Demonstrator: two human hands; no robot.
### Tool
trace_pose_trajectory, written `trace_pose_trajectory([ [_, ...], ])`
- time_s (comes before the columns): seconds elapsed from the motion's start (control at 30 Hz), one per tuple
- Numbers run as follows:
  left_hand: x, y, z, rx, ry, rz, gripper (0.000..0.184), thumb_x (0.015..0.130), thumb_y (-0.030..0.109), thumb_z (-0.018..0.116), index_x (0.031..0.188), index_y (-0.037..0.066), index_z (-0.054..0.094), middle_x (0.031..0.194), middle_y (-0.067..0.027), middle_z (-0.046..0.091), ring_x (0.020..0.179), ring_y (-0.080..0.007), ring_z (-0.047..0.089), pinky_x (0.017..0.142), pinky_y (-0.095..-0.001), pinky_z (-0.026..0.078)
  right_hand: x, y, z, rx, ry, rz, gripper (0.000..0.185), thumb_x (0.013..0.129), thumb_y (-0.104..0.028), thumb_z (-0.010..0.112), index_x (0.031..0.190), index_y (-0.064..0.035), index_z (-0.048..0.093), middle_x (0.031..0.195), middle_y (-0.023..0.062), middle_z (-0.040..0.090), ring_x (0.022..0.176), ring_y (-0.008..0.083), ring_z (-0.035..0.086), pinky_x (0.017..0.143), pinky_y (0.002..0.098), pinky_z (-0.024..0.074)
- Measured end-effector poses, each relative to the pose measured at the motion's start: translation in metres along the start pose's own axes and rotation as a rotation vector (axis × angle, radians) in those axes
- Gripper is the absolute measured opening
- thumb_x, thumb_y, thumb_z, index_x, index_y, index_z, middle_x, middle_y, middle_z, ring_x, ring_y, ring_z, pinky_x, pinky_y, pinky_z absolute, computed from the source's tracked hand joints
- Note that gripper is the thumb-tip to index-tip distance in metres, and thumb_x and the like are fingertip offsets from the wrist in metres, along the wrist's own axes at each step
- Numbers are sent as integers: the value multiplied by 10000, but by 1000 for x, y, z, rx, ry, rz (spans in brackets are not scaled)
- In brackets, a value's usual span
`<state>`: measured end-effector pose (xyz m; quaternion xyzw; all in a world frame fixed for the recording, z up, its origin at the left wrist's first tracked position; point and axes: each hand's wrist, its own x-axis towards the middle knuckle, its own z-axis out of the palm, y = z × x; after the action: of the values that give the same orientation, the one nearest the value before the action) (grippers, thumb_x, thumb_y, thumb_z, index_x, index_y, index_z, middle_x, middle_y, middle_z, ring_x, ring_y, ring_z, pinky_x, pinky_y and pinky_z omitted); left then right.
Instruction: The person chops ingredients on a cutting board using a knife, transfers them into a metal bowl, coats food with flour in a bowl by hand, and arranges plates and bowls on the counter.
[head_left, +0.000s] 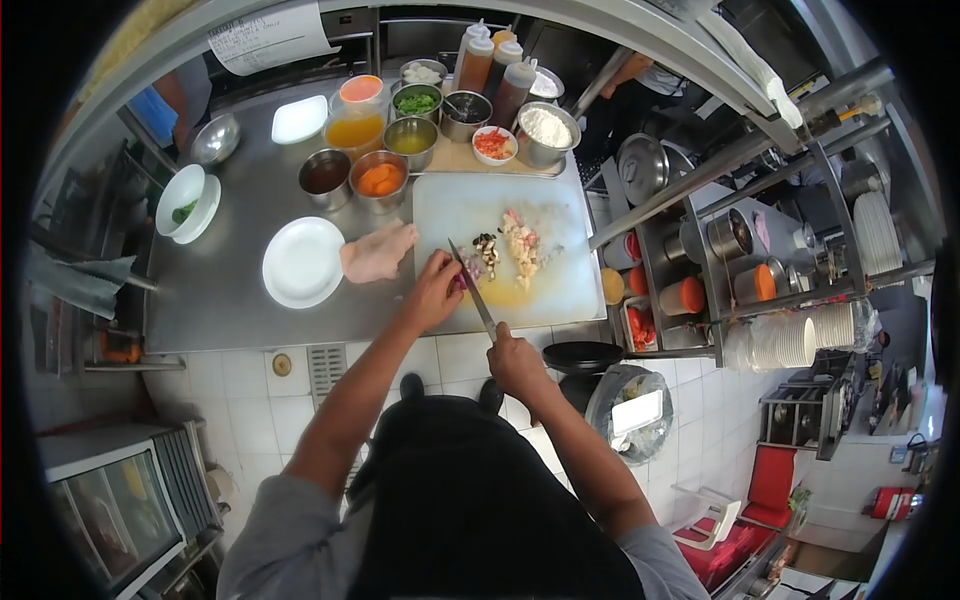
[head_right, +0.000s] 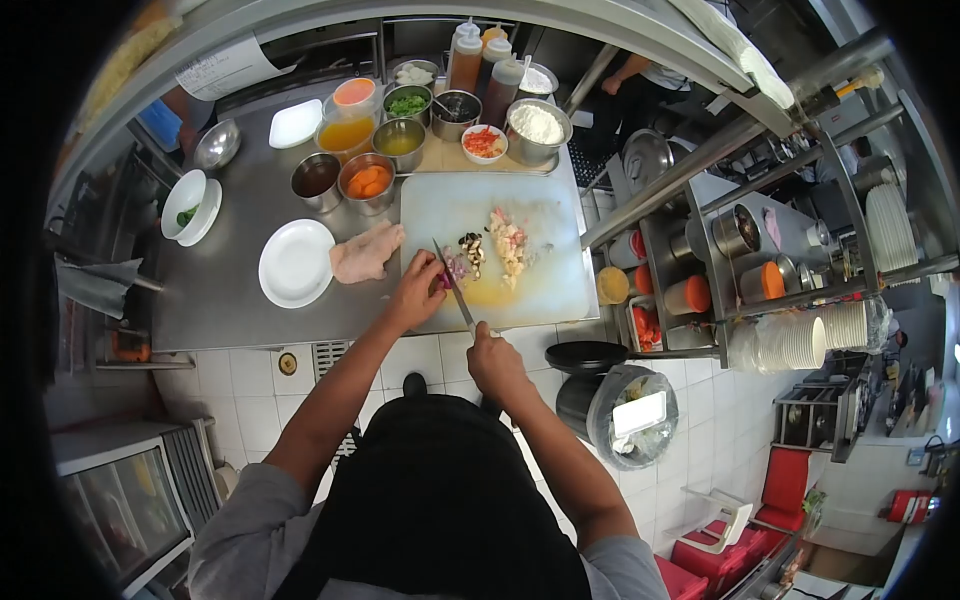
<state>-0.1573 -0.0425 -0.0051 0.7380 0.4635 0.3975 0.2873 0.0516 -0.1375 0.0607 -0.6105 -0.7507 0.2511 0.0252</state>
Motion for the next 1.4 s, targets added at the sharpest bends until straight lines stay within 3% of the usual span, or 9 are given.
trace_pose_trajectory([
  [0.1,1,2,-2,27,22,34,350,806,67,654,1132,-23,567,1157,-190,479,1061,-393,559,937,-442,474,12,5,22,4,-14,61,350,925,-147,531,1195,67,467,766,318,664,713,518,666,654,600,541],
  [0.3,7,7,0,12,7,41,294,799,2,630,1088,-12,580,1098,-182,484,1027,-371,546,896,-432,484,37,39,11,229,-11,-79,290,925,-150,553,1110,57,472,761,342,638,766,544,640,700,624,508],
  [0.5,9,6,2,-2,17,28,257,815,0,612,1068,-27,579,1087,-183,480,1007,-371,547,871,-435,482,18,28,-3,134,67,-13,278,936,-163,544,1099,48,468,747,336,637,772,545,639,708,628,502],
  [0.7,11,6,-3,70,23,151,195,850,-14,581,1041,-47,577,1055,-190,509,1031,-377,530,883,-447,470,9,8,12,58,-20,111,259,937,-148,525,1101,43,466,758,342,644,752,542,652,689,624,524],
  [0.8,12,-3,1,115,6,153,223,854,-16,558,1073,-49,578,1063,-186,520,1048,-375,537,897,-444,472,25,10,25,81,64,36,257,941,-154,516,1103,39,464,763,345,645,745,548,650,688,618,531],
  [1.1,11,-8,1,35,64,141,147,862,-30,543,1007,-44,563,1007,-190,527,965,-395,557,836,-445,474,9,-2,-5,89,44,32,312,945,-169,518,1171,39,460,788,333,660,759,535,659,708,618,530],
  [1.23,8,-12,3,36,80,146,156,861,-33,547,1016,-36,563,1002,-185,527,937,-393,562,816,-447,478,15,5,25,47,5,119,286,945,-171,527,1130,38,466,788,337,658,756,540,653,703,618,526],
  [1.4,10,-14,6,-3,112,71,222,866,-30,554,1088,-17,564,1052,-183,520,900,-386,576,783,-447,485,11,7,-7,135,75,69,249,951,-172,525,1082,34,474,785,342,653,759,548,644,703,614,520],
])
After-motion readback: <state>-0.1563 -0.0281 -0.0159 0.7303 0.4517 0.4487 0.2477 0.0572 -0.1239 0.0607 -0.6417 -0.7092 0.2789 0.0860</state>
